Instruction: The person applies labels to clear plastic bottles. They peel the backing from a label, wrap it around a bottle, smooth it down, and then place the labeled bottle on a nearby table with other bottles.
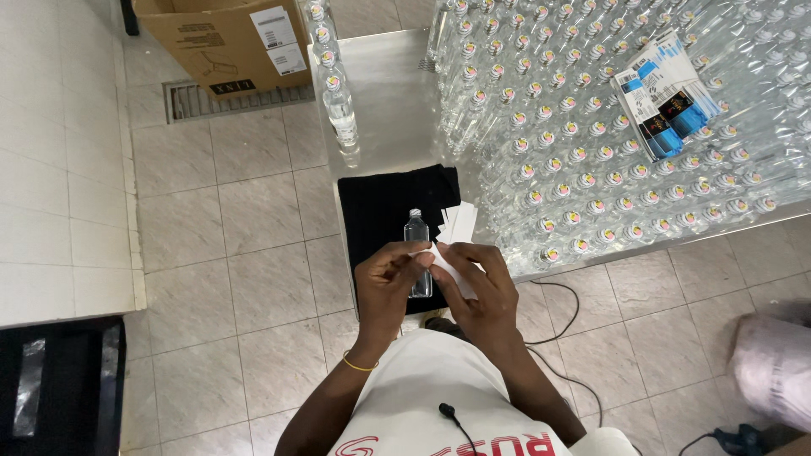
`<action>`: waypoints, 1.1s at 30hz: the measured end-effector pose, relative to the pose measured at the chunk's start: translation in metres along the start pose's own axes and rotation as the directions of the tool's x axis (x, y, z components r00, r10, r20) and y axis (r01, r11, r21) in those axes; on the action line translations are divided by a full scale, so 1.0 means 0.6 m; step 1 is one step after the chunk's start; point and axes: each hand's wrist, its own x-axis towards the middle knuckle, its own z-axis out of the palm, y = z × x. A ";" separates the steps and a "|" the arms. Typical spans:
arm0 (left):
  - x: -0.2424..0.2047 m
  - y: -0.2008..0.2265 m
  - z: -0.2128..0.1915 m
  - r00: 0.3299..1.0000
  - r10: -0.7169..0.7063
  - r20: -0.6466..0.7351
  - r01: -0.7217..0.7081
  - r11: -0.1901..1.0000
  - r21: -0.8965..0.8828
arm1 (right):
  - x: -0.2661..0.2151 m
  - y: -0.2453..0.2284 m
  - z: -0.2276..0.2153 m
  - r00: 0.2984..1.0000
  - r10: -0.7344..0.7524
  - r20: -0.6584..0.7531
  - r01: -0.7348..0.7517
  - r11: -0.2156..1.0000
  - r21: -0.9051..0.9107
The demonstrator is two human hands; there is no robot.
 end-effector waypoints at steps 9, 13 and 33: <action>0.008 0.014 0.022 0.994 0.078 0.079 -0.075 0.997 -0.034 | 0.002 0.016 -0.008 0.986 0.161 -0.043 -0.150 0.970 0.190; 0.004 -0.001 0.016 0.998 0.015 0.059 -0.011 0.998 -0.056 | -0.024 0.041 0.000 0.892 0.451 -0.019 -0.395 0.802 0.448; 0.008 -0.038 0.017 0.993 -0.067 0.098 0.077 0.992 -0.104 | -0.001 0.012 -0.016 0.989 0.148 0.014 -0.149 0.976 0.159</action>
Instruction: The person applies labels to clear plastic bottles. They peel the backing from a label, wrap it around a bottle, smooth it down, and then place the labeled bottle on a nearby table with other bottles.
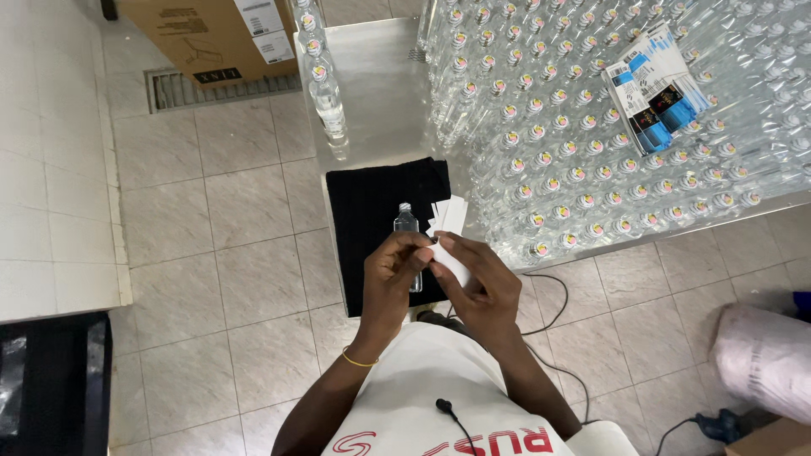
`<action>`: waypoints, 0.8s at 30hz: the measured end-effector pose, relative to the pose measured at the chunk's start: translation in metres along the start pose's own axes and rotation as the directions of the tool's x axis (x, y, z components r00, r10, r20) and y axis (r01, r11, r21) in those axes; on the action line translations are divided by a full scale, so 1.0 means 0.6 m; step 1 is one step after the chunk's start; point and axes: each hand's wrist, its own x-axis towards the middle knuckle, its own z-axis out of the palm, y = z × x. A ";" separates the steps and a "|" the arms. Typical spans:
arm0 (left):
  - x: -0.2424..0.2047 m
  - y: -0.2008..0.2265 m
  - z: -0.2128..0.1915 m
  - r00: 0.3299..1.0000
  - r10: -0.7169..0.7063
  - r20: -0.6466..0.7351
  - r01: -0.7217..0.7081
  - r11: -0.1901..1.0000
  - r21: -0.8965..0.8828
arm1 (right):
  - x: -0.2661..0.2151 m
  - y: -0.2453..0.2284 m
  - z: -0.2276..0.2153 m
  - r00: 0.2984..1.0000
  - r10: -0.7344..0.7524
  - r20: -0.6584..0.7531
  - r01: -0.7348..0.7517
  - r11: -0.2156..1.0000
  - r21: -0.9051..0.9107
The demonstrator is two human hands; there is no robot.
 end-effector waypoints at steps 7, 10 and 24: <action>0.006 0.024 0.008 1.000 -0.006 -0.025 0.007 0.999 0.034 | 0.016 -0.009 -0.006 0.984 0.174 0.045 -0.177 0.981 0.075; 0.010 0.014 0.002 0.997 0.026 0.066 -0.037 0.985 0.167 | 0.002 0.037 -0.013 0.926 0.366 0.093 -0.377 0.892 0.249; 0.005 0.020 -0.015 0.987 0.019 -0.158 0.026 0.961 0.277 | -0.007 0.123 -0.055 0.947 -0.251 -0.199 0.064 0.757 -0.650</action>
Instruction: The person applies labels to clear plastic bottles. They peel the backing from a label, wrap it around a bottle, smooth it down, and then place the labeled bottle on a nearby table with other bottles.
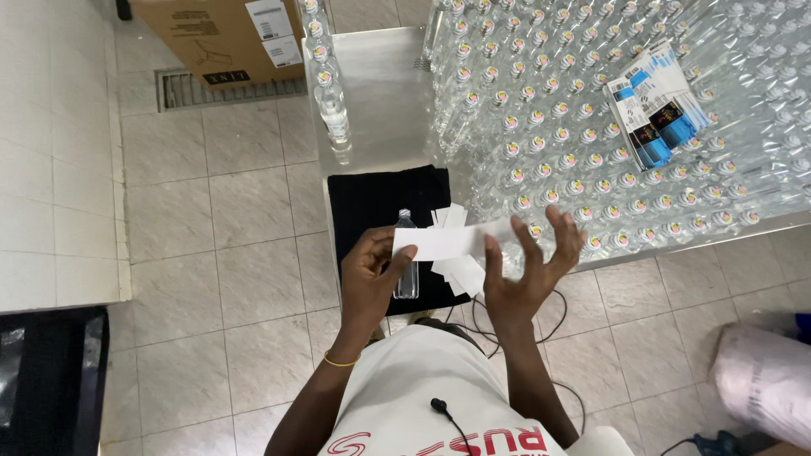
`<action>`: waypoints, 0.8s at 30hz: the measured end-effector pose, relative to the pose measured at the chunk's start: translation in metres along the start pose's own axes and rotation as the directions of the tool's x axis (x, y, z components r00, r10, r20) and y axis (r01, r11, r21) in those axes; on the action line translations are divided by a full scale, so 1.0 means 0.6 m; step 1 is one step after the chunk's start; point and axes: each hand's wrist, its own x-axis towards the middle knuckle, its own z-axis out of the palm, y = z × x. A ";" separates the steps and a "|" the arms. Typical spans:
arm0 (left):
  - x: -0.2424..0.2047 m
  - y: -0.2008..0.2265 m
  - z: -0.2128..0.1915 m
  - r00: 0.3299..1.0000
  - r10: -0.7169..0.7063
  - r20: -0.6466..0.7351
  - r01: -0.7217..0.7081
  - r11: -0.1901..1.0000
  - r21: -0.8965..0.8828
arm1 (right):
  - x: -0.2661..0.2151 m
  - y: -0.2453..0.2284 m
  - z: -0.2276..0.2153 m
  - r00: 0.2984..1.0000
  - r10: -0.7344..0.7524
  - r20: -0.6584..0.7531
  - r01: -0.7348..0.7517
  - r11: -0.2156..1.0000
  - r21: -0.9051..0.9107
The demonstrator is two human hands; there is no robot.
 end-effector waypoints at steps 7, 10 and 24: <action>-0.009 0.037 0.031 0.994 0.026 0.105 -0.025 1.000 -0.014 | 0.047 -0.072 -0.009 0.926 -0.331 0.179 0.255 0.902 0.349; -0.009 0.030 0.033 0.995 0.039 0.096 -0.035 0.999 -0.039 | 0.035 -0.059 -0.013 0.933 -0.246 0.262 0.125 0.905 0.407; 0.005 0.004 0.066 0.992 0.040 0.118 -0.021 0.986 -0.163 | 0.062 -0.066 -0.035 0.954 0.011 0.300 -0.174 0.834 0.524</action>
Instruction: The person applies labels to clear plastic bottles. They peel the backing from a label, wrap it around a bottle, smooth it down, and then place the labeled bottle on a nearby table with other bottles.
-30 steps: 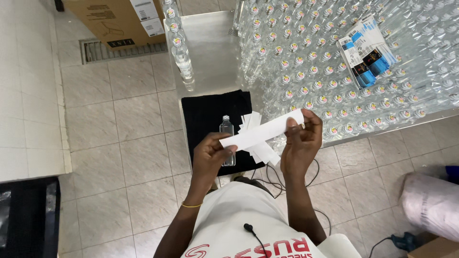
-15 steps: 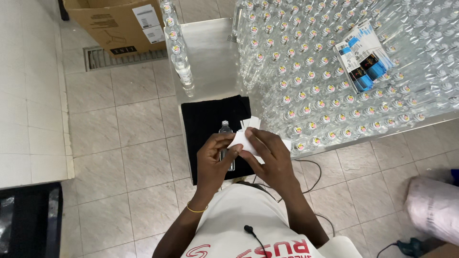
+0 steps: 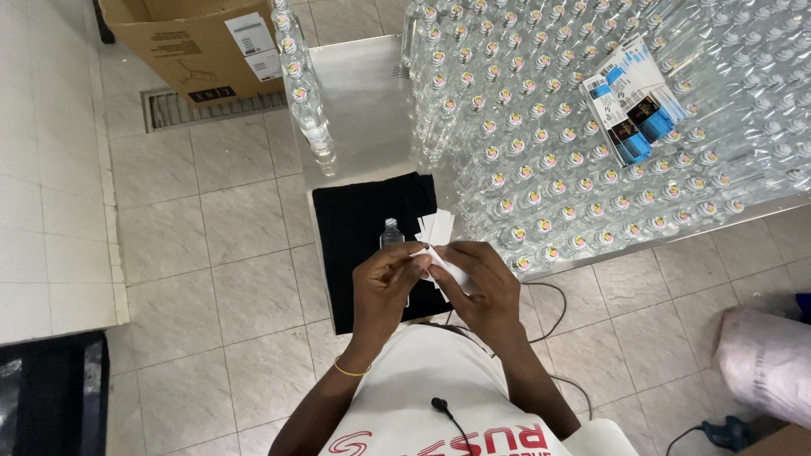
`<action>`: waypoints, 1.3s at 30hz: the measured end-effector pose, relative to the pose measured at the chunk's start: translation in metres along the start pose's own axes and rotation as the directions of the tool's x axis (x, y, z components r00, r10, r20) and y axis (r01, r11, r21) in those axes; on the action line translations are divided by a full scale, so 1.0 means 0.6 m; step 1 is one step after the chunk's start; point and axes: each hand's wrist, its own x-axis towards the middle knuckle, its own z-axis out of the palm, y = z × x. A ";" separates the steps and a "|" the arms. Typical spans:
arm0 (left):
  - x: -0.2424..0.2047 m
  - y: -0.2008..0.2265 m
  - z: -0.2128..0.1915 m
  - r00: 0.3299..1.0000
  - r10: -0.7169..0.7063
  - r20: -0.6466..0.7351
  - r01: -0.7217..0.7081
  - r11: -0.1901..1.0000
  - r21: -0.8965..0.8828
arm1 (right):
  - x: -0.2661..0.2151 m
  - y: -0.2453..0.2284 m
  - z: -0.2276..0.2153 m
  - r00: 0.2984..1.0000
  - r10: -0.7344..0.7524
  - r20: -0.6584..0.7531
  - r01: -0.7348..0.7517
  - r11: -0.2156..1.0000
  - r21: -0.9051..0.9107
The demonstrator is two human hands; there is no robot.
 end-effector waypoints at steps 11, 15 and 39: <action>0.015 0.010 0.015 0.996 0.062 0.061 -0.061 0.998 -0.024 | 0.011 0.018 -0.006 0.998 0.052 -0.035 -0.045 0.985 0.168; 0.027 -0.011 0.015 0.994 0.095 0.059 -0.099 0.993 0.062 | 0.006 0.027 -0.006 0.999 0.003 0.044 0.003 0.992 -0.125; 0.054 -0.023 -0.038 0.990 0.099 -0.098 -0.075 0.972 0.222 | -0.050 0.057 -0.009 0.946 0.324 0.012 -0.323 0.939 0.121</action>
